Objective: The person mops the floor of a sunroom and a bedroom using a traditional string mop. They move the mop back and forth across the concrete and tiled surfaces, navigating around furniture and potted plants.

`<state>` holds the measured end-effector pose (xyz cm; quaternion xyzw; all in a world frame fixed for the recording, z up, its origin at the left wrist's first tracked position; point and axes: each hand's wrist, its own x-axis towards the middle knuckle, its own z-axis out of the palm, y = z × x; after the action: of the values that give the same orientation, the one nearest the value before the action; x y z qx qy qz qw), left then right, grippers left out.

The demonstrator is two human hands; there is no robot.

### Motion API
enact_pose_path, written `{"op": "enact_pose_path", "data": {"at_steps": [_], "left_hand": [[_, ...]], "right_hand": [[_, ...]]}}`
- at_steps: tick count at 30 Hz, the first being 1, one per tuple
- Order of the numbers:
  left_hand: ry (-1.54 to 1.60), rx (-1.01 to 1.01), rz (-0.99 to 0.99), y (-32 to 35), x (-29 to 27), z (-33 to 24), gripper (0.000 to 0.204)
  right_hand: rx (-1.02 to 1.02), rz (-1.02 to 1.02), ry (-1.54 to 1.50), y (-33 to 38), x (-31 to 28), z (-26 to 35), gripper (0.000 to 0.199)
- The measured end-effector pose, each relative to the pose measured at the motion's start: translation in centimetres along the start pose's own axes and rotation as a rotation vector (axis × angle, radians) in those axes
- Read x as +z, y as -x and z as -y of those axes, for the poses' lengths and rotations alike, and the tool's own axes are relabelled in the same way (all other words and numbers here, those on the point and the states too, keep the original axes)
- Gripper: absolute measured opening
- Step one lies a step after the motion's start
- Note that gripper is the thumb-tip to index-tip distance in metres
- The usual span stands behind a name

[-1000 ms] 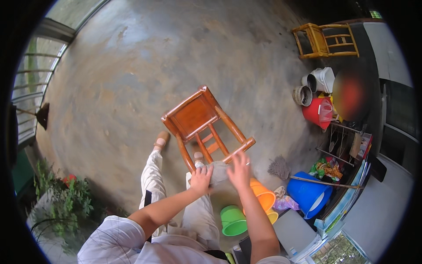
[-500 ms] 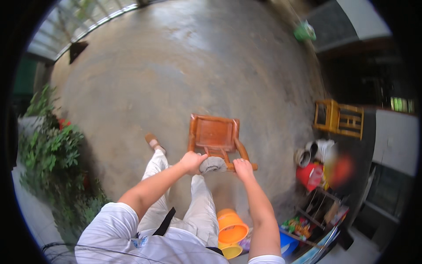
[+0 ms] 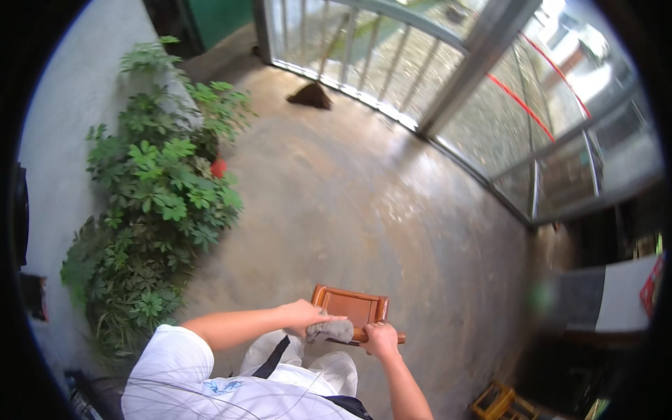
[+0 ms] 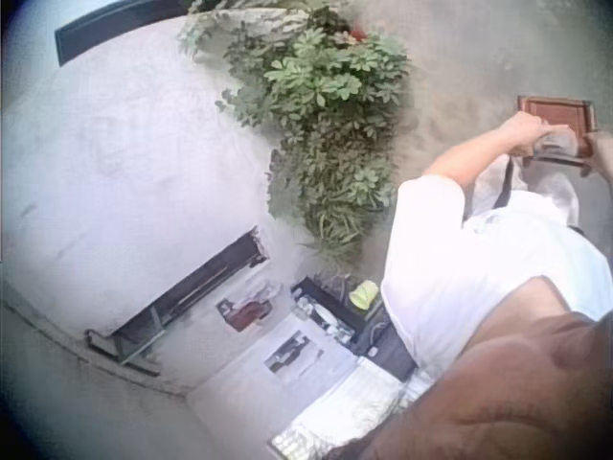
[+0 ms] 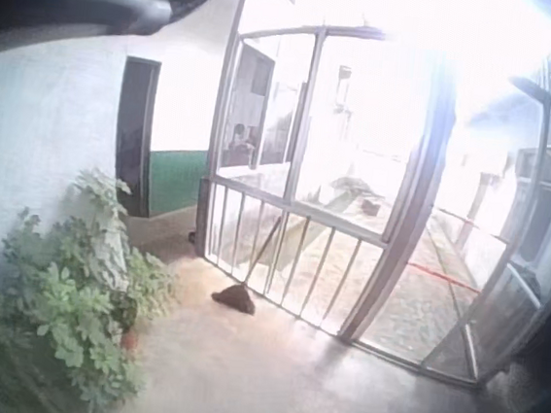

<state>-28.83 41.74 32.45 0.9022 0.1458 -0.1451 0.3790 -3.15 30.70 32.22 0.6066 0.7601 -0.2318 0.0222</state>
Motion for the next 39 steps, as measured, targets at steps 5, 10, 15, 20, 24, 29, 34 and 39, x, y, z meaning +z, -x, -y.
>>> {"op": "enact_pose_path", "data": {"at_steps": [5, 10, 15, 20, 24, 29, 34, 39], "left_hand": [[0.075, -0.187, -0.362, 4.6, -6.0, 7.2, 0.099], [0.041, -0.373, -0.56, 5.5, -15.9, 17.3, 0.071], [-0.133, -0.473, -0.731, 6.9, -31.1, 27.7, 0.059], [-0.109, -0.575, -0.854, 11.0, -46.6, 38.5, 0.052], [-0.122, -0.352, -1.121, 14.6, -55.5, 51.0, 0.06], [-0.211, -0.527, -0.952, 18.3, -66.3, 63.7, 0.06], [-0.32, -0.584, -0.821, 22.7, -79.2, 74.5, 0.063], [-0.328, -0.647, -0.957, 27.6, -86.7, 89.0, 0.053]], "right_hand": [[-0.276, -0.024, 0.137, -16.3, -8.1, 2.7, 0.025], [-0.373, -0.142, 0.16, -32.0, -14.5, 4.6, 0.025], [-0.372, -0.127, 0.132, -49.2, -23.4, 5.2, 0.031], [-0.337, -0.116, 0.206, -67.6, -32.6, 8.9, 0.036], [-0.346, -0.082, 0.266, -83.4, -37.4, 12.5, 0.041], [-0.488, -0.233, 0.205, -98.9, -43.2, 17.1, 0.03], [-0.458, -0.182, 0.088, -114.0, -48.8, 20.2, 0.043], [-0.561, -0.226, 0.105, -130.7, -51.3, 25.9, 0.048]]}}
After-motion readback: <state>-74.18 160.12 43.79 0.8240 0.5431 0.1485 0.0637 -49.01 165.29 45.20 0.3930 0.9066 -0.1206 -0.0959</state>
